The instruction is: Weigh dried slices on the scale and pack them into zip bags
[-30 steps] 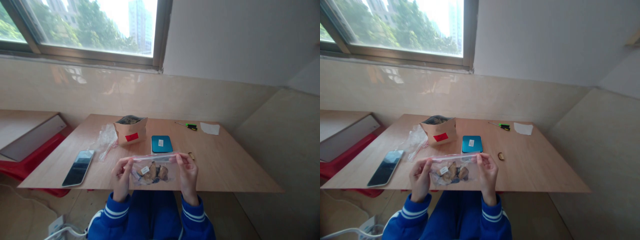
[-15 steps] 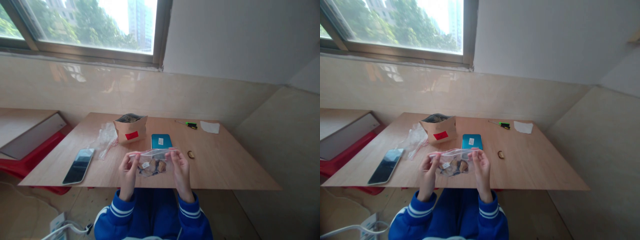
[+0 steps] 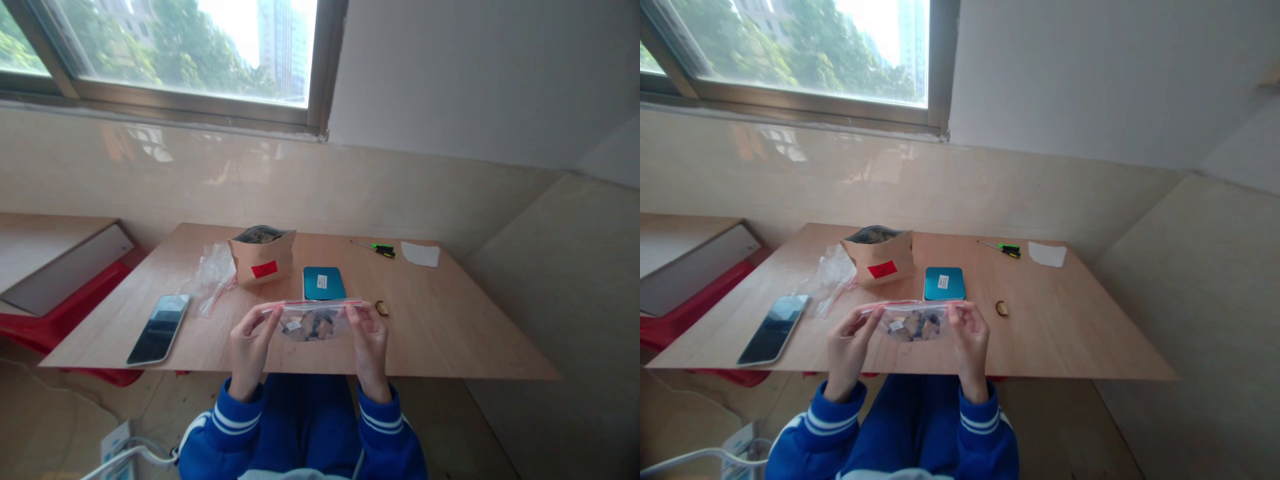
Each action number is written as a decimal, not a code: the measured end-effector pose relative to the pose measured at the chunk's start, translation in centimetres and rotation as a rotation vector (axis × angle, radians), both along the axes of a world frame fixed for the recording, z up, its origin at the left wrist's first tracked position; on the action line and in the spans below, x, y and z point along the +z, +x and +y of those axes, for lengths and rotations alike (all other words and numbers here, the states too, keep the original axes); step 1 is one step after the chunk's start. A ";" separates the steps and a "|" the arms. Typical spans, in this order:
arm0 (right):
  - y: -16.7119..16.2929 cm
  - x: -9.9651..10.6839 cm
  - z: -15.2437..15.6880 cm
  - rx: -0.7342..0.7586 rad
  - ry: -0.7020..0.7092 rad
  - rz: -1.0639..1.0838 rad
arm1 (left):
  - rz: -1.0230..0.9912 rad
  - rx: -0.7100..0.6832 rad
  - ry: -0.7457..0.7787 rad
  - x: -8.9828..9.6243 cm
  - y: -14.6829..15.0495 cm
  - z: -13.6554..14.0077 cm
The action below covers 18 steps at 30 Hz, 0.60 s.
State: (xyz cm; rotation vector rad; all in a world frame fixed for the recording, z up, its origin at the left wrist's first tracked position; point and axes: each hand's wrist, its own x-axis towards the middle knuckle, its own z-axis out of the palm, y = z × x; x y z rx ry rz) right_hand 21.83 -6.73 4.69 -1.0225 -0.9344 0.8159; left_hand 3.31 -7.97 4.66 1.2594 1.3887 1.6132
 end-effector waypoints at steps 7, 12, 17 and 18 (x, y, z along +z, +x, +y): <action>-0.3 0.2 -0.2 -0.045 0.009 0.032 | 0.038 0.092 0.071 0.0 0.7 -0.4; -0.6 0.3 -0.2 0.044 -0.010 0.030 | -0.160 -0.059 0.015 0.1 1.3 -0.1; -0.8 0.3 -0.6 0.166 -0.028 -0.063 | -0.252 -0.116 0.096 -0.5 1.8 0.0; -0.9 0.3 -0.6 0.169 -0.027 -0.100 | -0.246 -0.111 0.094 -0.6 1.8 -0.1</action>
